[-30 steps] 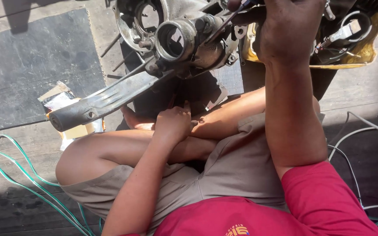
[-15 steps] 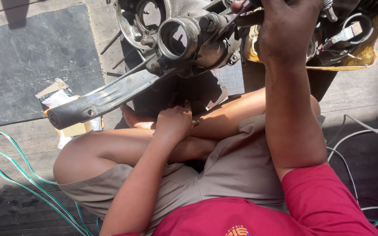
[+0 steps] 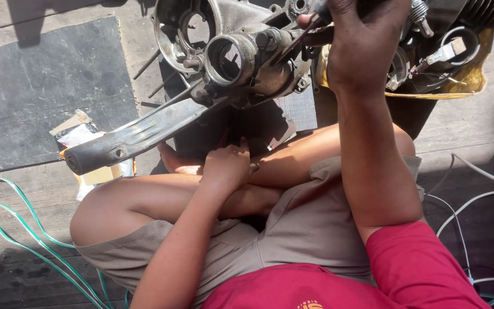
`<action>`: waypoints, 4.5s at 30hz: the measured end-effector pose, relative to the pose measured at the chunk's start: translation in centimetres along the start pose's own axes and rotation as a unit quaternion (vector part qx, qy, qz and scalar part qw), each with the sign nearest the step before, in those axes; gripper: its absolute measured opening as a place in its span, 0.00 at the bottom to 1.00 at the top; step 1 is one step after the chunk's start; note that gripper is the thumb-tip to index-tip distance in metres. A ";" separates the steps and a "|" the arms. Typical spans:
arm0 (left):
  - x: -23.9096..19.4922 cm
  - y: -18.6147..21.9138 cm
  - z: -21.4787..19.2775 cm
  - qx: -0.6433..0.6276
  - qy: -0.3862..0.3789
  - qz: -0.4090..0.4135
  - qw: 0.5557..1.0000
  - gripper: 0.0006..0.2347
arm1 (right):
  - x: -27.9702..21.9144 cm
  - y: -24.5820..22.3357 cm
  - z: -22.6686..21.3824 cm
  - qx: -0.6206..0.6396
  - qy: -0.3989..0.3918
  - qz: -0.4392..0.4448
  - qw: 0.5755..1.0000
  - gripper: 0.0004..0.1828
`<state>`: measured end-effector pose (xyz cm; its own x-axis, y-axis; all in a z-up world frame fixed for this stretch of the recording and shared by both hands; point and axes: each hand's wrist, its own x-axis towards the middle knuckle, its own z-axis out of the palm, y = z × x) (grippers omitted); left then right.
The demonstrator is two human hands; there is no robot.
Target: The person sits on the floor and uses a screwdriver to remove screws from a mechanical housing. They then detach a circular metal component and use the screwdriver to pry out a small internal part.
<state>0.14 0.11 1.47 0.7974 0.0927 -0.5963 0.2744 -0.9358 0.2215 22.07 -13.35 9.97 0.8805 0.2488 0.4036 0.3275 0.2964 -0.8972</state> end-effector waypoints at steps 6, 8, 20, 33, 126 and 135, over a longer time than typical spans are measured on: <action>0.1 -0.2 0.3 -0.002 0.033 0.000 0.999 0.30 | 0.4 -0.4 0.7 0.003 -0.026 0.017 1.000 0.07; 0.1 -0.3 1.1 -0.016 0.059 0.016 0.998 0.29 | -0.7 0.7 0.0 0.131 0.013 0.045 0.990 0.16; -2.9 0.9 -6.1 -0.335 0.281 0.123 0.891 0.03 | -4.2 -2.7 -4.8 0.120 0.059 0.075 0.988 0.23; -6.5 1.8 -7.9 -0.534 0.242 0.323 0.743 0.04 | -11.5 -5.4 -1.6 0.166 0.057 0.104 0.979 0.18; -2.2 -1.7 -4.6 -0.322 0.177 0.043 0.929 0.12 | -15.0 -0.5 -0.3 -0.247 -0.168 0.296 0.907 0.55; -3.2 -1.6 -5.3 -0.305 0.169 0.034 0.937 0.12 | -16.0 1.1 -2.0 -0.005 -0.213 0.340 0.916 0.63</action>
<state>0.02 3.10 7.11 0.9202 0.2401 -0.3091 0.3912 -0.5845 0.7108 9.04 -18.89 2.15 0.6683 0.7114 -0.2173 -0.2423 -0.0680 -0.9678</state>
